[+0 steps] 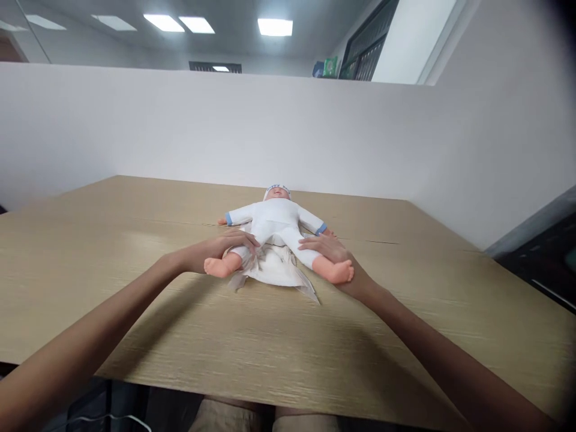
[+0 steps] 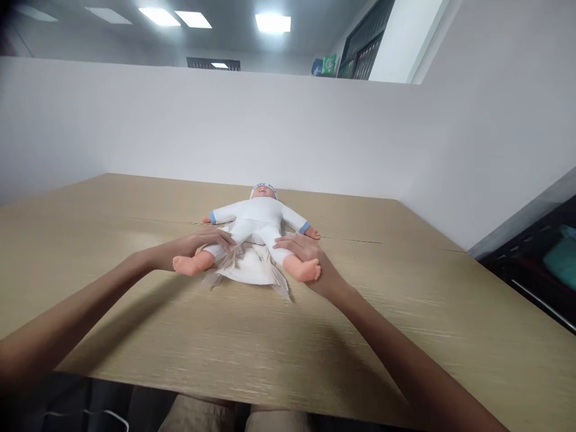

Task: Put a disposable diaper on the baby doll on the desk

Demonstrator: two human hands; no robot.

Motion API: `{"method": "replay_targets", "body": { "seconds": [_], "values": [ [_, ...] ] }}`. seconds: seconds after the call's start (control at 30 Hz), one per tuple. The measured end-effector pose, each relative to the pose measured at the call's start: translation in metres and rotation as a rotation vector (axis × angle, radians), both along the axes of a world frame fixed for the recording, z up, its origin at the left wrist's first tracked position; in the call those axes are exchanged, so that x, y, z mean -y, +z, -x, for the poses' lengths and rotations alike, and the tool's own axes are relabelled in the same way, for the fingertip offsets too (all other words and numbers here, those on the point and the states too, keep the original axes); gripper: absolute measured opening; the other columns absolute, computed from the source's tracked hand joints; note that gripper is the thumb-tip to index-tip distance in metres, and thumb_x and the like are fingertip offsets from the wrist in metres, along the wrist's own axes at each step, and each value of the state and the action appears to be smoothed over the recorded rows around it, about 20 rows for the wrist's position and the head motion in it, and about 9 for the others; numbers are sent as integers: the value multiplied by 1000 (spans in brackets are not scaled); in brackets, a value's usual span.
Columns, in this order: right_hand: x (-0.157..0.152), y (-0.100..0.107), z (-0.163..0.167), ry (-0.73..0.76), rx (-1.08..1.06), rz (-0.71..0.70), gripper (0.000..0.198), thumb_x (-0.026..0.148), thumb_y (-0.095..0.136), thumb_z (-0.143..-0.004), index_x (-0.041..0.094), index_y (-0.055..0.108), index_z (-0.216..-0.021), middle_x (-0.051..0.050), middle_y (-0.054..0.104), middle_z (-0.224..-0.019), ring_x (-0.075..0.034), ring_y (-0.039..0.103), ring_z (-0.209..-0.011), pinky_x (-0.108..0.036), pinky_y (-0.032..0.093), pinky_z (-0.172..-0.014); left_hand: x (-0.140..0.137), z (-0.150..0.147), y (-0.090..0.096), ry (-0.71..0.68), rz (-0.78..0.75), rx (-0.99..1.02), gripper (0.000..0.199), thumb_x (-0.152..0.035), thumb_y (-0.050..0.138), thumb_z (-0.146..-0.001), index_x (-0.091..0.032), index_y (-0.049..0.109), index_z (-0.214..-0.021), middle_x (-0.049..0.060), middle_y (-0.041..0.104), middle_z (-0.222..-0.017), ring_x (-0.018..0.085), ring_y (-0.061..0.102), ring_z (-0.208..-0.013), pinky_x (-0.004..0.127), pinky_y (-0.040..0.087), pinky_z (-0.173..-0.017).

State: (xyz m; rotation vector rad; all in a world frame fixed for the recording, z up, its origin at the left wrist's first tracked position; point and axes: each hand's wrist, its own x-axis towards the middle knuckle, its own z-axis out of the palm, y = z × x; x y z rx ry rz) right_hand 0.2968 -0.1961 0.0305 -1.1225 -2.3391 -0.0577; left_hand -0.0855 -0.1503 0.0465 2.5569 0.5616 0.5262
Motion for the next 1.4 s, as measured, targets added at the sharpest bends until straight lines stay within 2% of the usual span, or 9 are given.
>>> {"method": "replay_targets", "body": {
  "seconds": [0.13, 0.3, 0.63, 0.83, 0.93, 1.03, 1.17, 1.3, 1.4],
  "values": [
    [-2, -28, -9, 161, 83, -90, 45, 16, 42, -106, 22, 73, -136, -11, 69, -152, -27, 60, -146, -50, 47, -124, 1, -1, -23, -3, -53, -40, 65, -6, 65, -81, -29, 63, -142, 8, 59, -161, 34, 46, -157, 56, 39, -130],
    [1, -48, -13, 131, 192, -78, 48, 8, 43, -104, 24, 73, -138, -10, 67, -156, -27, 56, -150, -52, 49, -122, 7, -3, -36, 19, -54, -89, 73, 7, 54, -78, -29, 68, -141, 6, 56, -166, 31, 40, -162, 54, 43, -128],
    [2, -20, -22, 232, 92, 149, 48, 15, 37, -111, 29, 73, -140, -5, 67, -156, -21, 62, -142, -43, 50, -122, 12, -4, -30, 30, 76, -83, 45, -13, 50, -105, -31, 69, -141, 4, 55, -167, 30, 40, -162, 54, 40, -131],
    [32, -6, 10, 51, 138, 190, 46, 51, 58, -110, 25, 65, -148, -12, 68, -150, -31, 64, -136, -51, 51, -114, 37, -29, -29, 194, 24, -120, 49, -55, 74, -96, -29, 62, -136, 7, 63, -151, 38, 47, -148, 52, 49, -118],
    [47, -15, 33, -51, 249, 78, 68, 59, 69, -102, 23, 56, -158, -18, 64, -154, -38, 61, -135, -56, 48, -112, 40, -38, -38, 243, -69, -104, 30, -41, 72, -95, -27, 62, -119, 8, 65, -143, 36, 48, -142, 51, 49, -116],
    [49, -25, 47, -151, 308, 16, 58, 33, 68, -104, 22, 55, -160, -17, 68, -148, -37, 62, -128, -51, 49, -106, 36, -40, -42, 274, -97, -91, 19, -23, 63, -94, -26, 63, -113, 8, 68, -133, 34, 52, -134, 51, 49, -112],
    [33, -23, 50, -218, 286, 9, 39, 8, 58, -100, 19, 71, -135, -13, 75, -119, -31, 65, -109, -40, 47, -91, 27, -42, -35, 398, -51, -31, 15, -31, 56, -101, -27, 65, -113, 8, 72, -114, 34, 59, -124, 47, 52, -100],
    [4, -11, 47, -257, 58, 76, 24, 15, 48, -107, 20, 71, -106, -8, 75, -98, -25, 65, -90, -34, 42, -74, 10, -50, -21, 549, 2, 77, 24, -44, 53, -104, -25, 66, -109, 6, 74, -104, 30, 66, -102, 42, 52, -89],
    [-25, -3, 47, -220, -110, 56, 25, 26, 46, -109, 21, 70, -104, -10, 74, -105, -26, 66, -96, -34, 44, -80, -9, -58, -9, 601, -14, 179, 31, -51, 53, -104, -24, 67, -109, 7, 74, -111, 31, 65, -109, 43, 50, -95]
  ]
}}
